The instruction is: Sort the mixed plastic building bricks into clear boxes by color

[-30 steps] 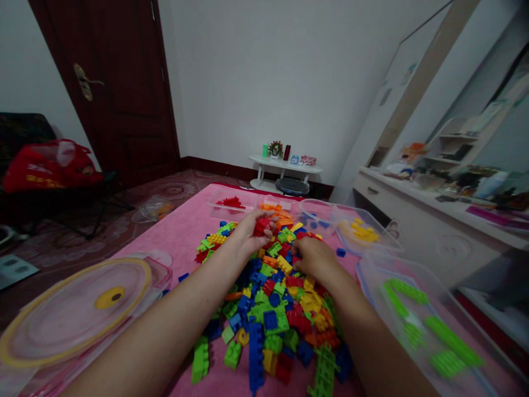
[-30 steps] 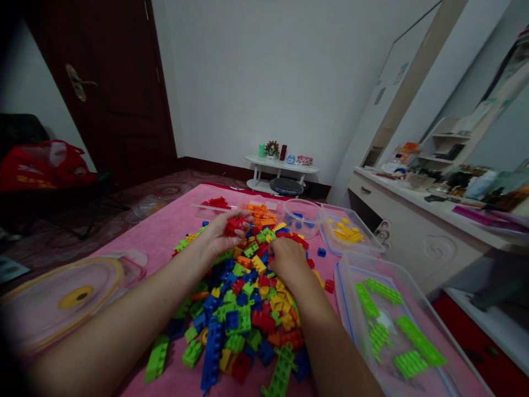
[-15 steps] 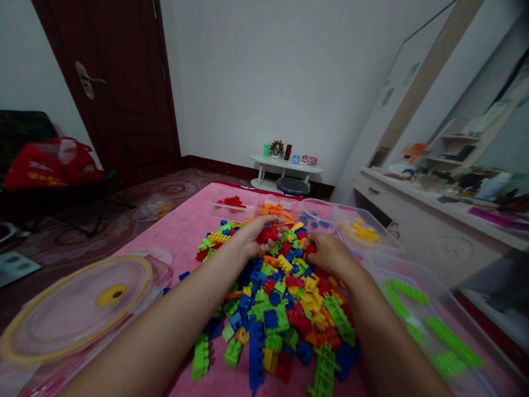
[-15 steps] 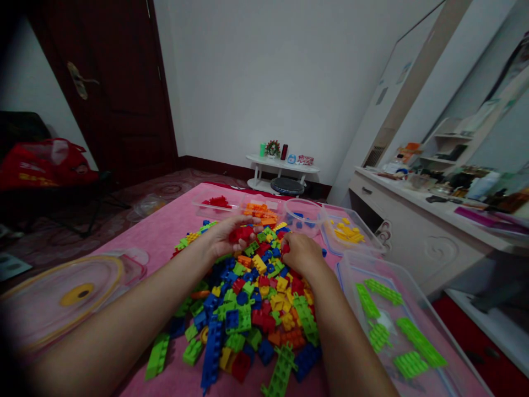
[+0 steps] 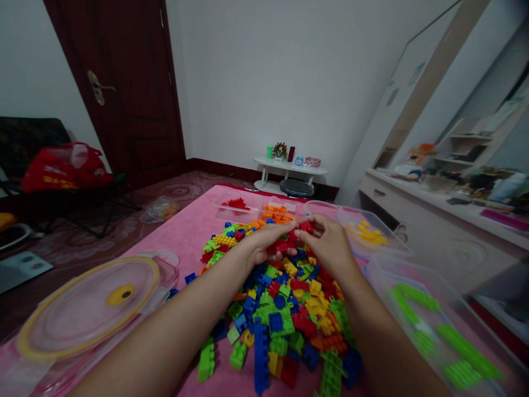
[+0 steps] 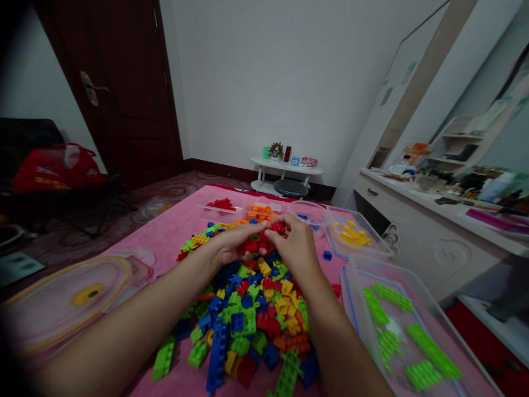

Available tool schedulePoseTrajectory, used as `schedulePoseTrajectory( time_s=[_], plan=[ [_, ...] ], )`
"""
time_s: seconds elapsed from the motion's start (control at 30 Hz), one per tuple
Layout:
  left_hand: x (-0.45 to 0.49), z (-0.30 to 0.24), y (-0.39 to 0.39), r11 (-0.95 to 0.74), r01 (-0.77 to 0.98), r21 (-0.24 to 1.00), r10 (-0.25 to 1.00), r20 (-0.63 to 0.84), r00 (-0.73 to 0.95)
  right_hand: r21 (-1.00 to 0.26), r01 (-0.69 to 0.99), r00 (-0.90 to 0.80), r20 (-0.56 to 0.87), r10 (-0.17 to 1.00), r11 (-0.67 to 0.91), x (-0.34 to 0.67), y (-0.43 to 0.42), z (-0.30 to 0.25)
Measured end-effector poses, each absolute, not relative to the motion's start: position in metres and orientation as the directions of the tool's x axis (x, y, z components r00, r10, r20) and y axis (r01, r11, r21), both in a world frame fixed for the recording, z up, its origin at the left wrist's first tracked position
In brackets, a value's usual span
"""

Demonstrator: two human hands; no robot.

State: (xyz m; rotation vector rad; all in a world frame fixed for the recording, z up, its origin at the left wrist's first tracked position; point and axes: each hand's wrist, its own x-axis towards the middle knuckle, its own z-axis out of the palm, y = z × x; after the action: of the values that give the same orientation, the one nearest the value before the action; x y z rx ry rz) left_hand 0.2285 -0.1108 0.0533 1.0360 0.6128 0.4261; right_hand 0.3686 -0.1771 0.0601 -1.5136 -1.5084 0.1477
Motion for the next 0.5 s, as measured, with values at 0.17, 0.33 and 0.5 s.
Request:
schedulePoseTrajectory(
  time_s=[0.17, 0.33, 0.5],
  plan=[
    [0.227, 0.052, -0.099, 0.508, -0.247, 0.825, 0.727, -0.257, 0.636, -0.582, 0.808, 0.245, 0.472, 0.847, 0.091, 0.380, -0.175, 0.057],
    [0.215, 0.049, -0.077, 0.664, -0.455, 0.593, 0.724, -0.362, 0.587, -0.446, 0.895, 0.160, 0.292, 0.943, -0.013, 0.383, -0.175, 0.052],
    [0.207, 0.058, -0.025, 0.548, -0.653, 0.523, 0.833, -0.410, 0.370, -0.445, 0.894, 0.156, 0.217, 0.964, -0.044, 0.382, -0.178, 0.047]
  ],
)
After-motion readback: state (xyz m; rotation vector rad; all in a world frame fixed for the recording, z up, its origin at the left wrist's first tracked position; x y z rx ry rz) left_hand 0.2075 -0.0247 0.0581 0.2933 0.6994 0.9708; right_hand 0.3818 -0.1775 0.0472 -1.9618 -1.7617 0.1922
